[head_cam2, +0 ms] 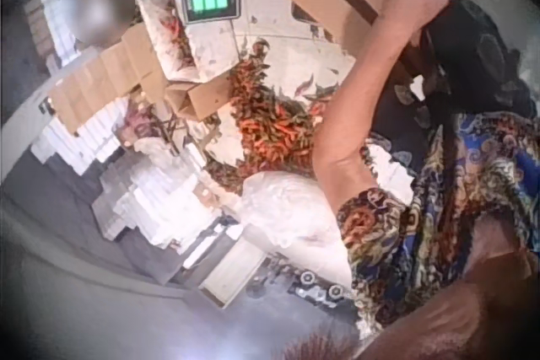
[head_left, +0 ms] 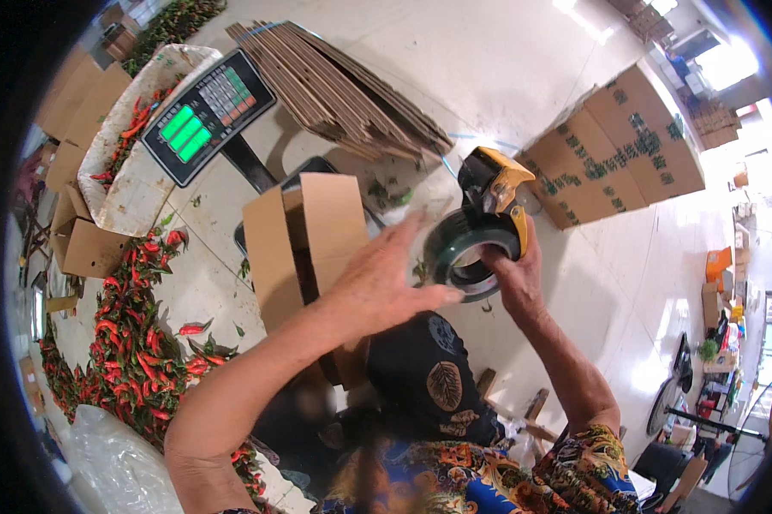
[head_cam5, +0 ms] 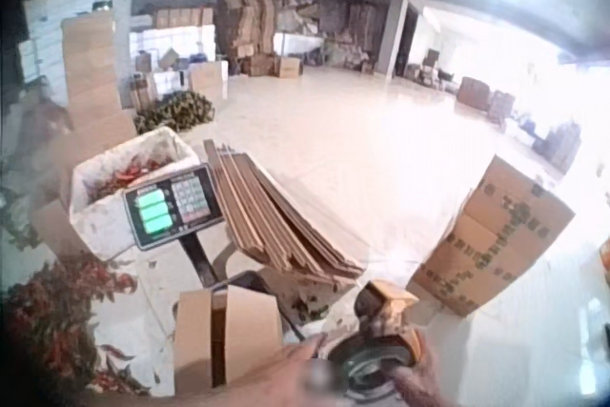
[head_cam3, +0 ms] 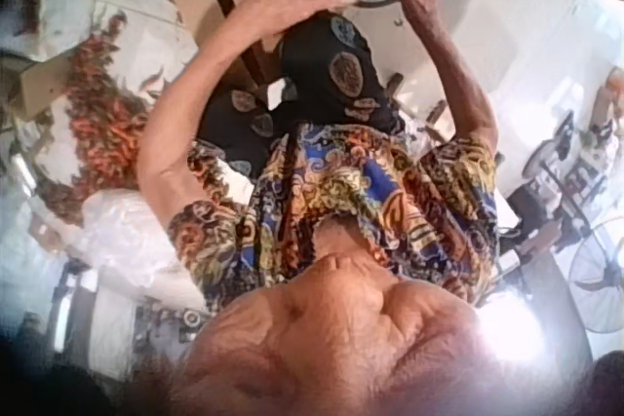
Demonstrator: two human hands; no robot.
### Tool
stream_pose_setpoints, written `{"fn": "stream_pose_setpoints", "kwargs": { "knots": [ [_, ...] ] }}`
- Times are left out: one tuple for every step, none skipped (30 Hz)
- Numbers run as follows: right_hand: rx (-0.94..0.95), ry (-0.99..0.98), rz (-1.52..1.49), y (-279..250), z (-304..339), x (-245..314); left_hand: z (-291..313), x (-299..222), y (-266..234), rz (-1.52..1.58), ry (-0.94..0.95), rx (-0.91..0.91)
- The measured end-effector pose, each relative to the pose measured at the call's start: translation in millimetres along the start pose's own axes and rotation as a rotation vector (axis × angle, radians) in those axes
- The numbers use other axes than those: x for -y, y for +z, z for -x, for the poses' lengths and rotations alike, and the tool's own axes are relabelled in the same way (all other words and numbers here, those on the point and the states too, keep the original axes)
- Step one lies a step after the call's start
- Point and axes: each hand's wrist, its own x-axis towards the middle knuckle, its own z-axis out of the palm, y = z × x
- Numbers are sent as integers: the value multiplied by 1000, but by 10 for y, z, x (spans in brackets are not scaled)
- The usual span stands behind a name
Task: The person picks up red and green peppers from a pile on the floor, places them into a cardboard box on a digital scale, and seals the box using a handheld tape dispenser.
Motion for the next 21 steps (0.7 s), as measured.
{"fn": "stream_pose_setpoints", "kwargs": {
  "knots": [
    [27,-9,-36,47,7,133,-41,-81,-5,74,-9,-19],
    [63,-31,-29,86,18,275,-83,-162,-4,148,-18,-38],
    [109,-51,-36,160,18,420,-42,-157,-71,119,2,-82],
    [274,35,-170,160,-8,597,8,-143,-142,90,20,-128],
    [350,27,-144,141,-30,682,47,-129,-183,71,46,-162],
    [426,20,-117,132,-62,749,84,-95,-239,29,86,-134],
    [501,12,-88,131,-99,823,139,-99,-279,10,119,-134],
    [603,31,87,148,-168,916,220,-145,-331,-14,145,-138],
    [572,5,-4,233,-140,940,285,-167,-379,-39,171,-141],
    [563,-37,78,308,-145,996,297,7,-369,151,174,-139],
    [551,-75,162,372,-151,1038,348,16,-496,272,91,-142],
    [518,-125,159,399,-141,1024,377,-29,-647,401,17,-135],
    [485,-175,157,423,-133,967,394,-46,-743,529,-56,-124],
    [464,-218,143,464,-123,902,427,-60,-767,773,-53,-226],
    [477,-219,163,496,-124,878,470,-90,-823,791,-99,-237],
    [489,-220,183,523,-126,859,526,-142,-909,810,-143,-247],
    [501,-220,205,552,-126,846,568,-200,-980,832,-189,-256],
    [488,-314,265,593,-118,838,544,-263,-911,770,-174,-347],
    [486,-343,312,624,-105,836,535,-222,-894,710,-175,-310],
    [486,-375,357,654,-85,857,523,-164,-884,648,-175,-275],
    [485,-408,402,681,-71,874,512,-112,-871,586,-176,-241]
  ]
}}
